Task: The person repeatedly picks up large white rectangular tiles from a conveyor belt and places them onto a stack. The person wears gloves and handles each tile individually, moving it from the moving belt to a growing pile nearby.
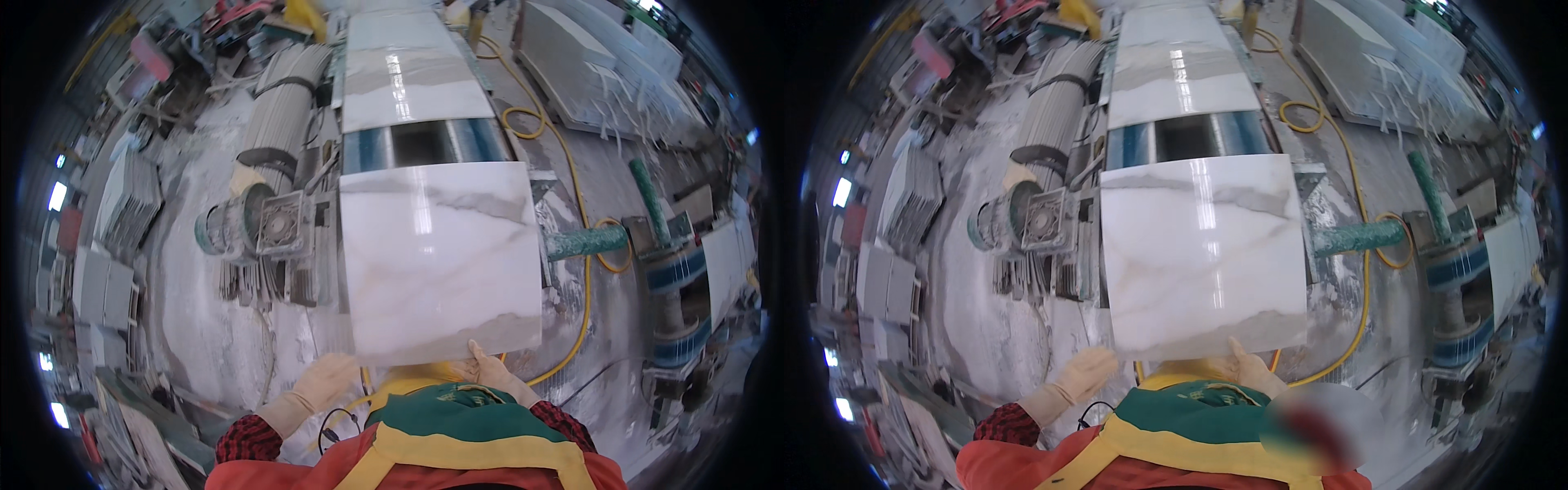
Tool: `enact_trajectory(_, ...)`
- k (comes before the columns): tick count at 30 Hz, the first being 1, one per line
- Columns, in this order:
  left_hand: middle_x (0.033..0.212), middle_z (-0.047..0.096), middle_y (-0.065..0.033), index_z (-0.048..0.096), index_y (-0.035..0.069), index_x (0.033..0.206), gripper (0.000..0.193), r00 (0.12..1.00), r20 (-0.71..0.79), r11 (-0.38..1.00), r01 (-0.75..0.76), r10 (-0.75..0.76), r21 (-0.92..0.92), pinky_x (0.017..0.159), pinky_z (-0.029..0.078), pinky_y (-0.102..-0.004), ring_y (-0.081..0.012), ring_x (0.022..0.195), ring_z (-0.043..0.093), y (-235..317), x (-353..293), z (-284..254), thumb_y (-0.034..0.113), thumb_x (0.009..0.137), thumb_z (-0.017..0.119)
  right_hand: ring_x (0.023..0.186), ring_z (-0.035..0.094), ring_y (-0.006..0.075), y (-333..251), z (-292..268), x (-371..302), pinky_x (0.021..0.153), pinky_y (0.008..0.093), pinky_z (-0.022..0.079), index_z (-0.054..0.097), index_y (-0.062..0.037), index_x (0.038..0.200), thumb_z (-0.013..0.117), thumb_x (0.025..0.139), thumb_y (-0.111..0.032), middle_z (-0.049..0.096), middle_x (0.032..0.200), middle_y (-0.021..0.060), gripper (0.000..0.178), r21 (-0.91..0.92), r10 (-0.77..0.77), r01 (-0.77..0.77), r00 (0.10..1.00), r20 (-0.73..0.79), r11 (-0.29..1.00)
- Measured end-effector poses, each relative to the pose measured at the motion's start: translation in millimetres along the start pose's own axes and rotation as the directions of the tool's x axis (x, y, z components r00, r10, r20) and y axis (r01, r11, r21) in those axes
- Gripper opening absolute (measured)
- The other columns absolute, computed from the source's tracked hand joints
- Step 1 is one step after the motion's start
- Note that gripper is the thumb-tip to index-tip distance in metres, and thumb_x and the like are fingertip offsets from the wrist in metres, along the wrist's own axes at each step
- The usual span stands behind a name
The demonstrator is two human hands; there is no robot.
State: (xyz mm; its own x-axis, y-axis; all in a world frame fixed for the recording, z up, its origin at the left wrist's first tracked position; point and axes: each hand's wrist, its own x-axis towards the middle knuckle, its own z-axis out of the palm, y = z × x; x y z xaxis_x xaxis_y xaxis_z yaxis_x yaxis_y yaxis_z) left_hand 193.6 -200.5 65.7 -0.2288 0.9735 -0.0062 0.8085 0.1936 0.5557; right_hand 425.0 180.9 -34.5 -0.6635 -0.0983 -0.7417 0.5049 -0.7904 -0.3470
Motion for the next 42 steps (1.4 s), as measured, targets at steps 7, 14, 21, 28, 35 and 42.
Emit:
enact_trajectory(7, 0.148, 0.063, -0.0268, 0.063, 0.002, 0.148, 0.056, 0.885, -0.367, 0.910, -0.133, 0.287, 0.393, 0.120, 0.043, -0.0593, -0.0497, 0.136, 0.058, -99, 224, -99, 0.021, 0.096, 0.074, 0.146, 0.057, 0.0398, 7, 19, 1, 0.123, 0.0474, 0.050, 0.041, 0.0033, 0.164, 0.051, 0.115, -0.058, 0.056, 0.158, 0.0287, 0.079, 0.201, -0.074, 0.100, 0.989, -0.131, 0.975)
enact_trajectory(14, 0.150, 0.068, -0.0205, 0.062, 0.009, 0.154, 0.053, 0.980, -0.178, 0.972, 0.043, -0.086, -0.231, 0.119, 0.046, -0.0414, -0.0382, 0.142, 0.061, -141, 416, -123, 0.038, 0.110, 0.064, 0.141, 0.062, 0.0338, 71, -18, 31, 0.119, 0.0446, 0.053, 0.050, -0.0018, 0.161, 0.060, 0.112, -0.053, 0.066, 0.150, 0.0204, 0.072, 0.499, -0.324, 0.397, 0.918, -0.230, 0.771)
enact_trajectory(21, 0.122, 0.076, -0.0266, 0.075, 0.004, 0.129, 0.061, 0.913, -0.102, 0.919, 0.394, -0.395, -0.028, 0.104, 0.053, -0.0484, -0.0458, 0.120, 0.070, -138, 422, -122, 0.057, 0.113, 0.049, 0.134, 0.067, 0.0326, 67, -25, 45, 0.112, 0.0463, 0.052, 0.050, -0.0075, 0.165, 0.067, 0.111, -0.040, 0.068, 0.151, 0.0177, 0.064, -0.865, -0.651, 0.425, 0.741, 0.163, 0.267)
enact_trajectory(28, 0.118, 0.077, -0.0274, 0.079, 0.003, 0.117, 0.070, 0.947, -0.193, 0.906, 0.305, -0.256, 0.294, 0.098, 0.055, -0.0485, -0.0455, 0.113, 0.072, -138, 424, -148, 0.067, 0.106, 0.053, 0.097, 0.079, 0.0277, 92, -49, 83, 0.086, 0.0406, 0.063, 0.061, -0.0138, 0.156, 0.078, 0.102, -0.050, 0.081, 0.112, 0.0153, 0.067, -0.847, -0.884, 0.511, 0.451, 0.122, 0.144)
enact_trajectory(35, 0.076, 0.068, -0.0084, 0.075, -0.001, 0.094, 0.055, 0.872, -0.362, 0.933, 0.359, -0.328, 0.019, 0.069, 0.048, -0.0353, -0.0189, 0.070, 0.061, 53, 379, -218, 0.054, 0.100, 0.074, 0.111, 0.074, 0.0254, 32, -42, -26, 0.101, 0.0390, 0.059, 0.066, -0.0124, 0.150, 0.071, 0.106, -0.054, 0.074, 0.131, 0.0129, 0.060, -0.398, -0.741, 0.637, 0.640, -0.202, 0.659)
enact_trajectory(42, 0.079, 0.061, -0.0006, 0.070, 0.003, 0.095, 0.039, 0.785, -0.498, 0.803, 0.000, -0.370, -0.596, 0.063, 0.042, -0.0309, -0.0122, 0.071, 0.052, 134, 411, -161, 0.040, 0.106, 0.075, 0.120, 0.068, 0.0260, -84, -127, -205, 0.105, 0.0441, 0.052, 0.064, -0.0049, 0.145, 0.076, 0.103, -0.032, 0.071, 0.136, 0.0096, 0.051, -0.338, -0.826, 0.772, 0.405, -0.391, 0.539)
